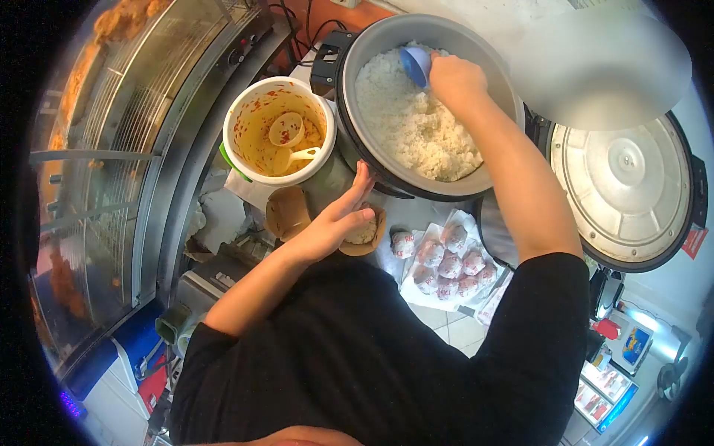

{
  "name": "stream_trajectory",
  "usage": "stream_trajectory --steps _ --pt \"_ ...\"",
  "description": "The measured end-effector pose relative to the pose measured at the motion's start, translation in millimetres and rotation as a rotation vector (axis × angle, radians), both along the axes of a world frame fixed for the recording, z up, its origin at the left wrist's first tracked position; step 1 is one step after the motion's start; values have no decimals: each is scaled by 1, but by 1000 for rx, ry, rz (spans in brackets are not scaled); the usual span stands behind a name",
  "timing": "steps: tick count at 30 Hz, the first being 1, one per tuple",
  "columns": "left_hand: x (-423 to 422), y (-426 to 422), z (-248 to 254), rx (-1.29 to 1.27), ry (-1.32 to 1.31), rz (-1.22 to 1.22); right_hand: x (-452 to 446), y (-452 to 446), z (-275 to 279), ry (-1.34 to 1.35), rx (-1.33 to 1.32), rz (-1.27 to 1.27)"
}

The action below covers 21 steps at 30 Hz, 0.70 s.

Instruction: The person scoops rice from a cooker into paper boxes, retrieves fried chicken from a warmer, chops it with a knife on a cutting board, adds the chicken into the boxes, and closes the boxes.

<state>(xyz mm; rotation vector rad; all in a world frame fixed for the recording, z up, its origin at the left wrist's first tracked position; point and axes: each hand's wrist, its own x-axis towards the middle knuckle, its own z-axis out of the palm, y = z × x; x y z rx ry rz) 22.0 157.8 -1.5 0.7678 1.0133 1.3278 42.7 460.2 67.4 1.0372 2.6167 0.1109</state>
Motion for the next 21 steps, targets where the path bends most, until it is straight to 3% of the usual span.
stream_trajectory --steps 2,5,9,11,12,15,17,21 --pt "-2 0 0 16 19 24 4 10 12 -37 47 2" --pt "-8 -1 2 6 52 -1 14 26 40 120 167 8" --pt "-6 -2 0 13 51 32 22 32 55 -54 61 -79" --pt "-7 -3 -4 17 19 53 28 35 53 -414 -29 -70" --pt "-8 -3 -6 27 -11 79 34 37 47 -429 -34 -73" --pt "-2 -4 -14 32 -51 110 47 40 30 -278 -73 -22" --pt "5 -3 -20 88 56 156 48 33 23 -116 -117 65" --pt "10 -1 -25 137 130 178 47 13 -1 -71 -289 14"
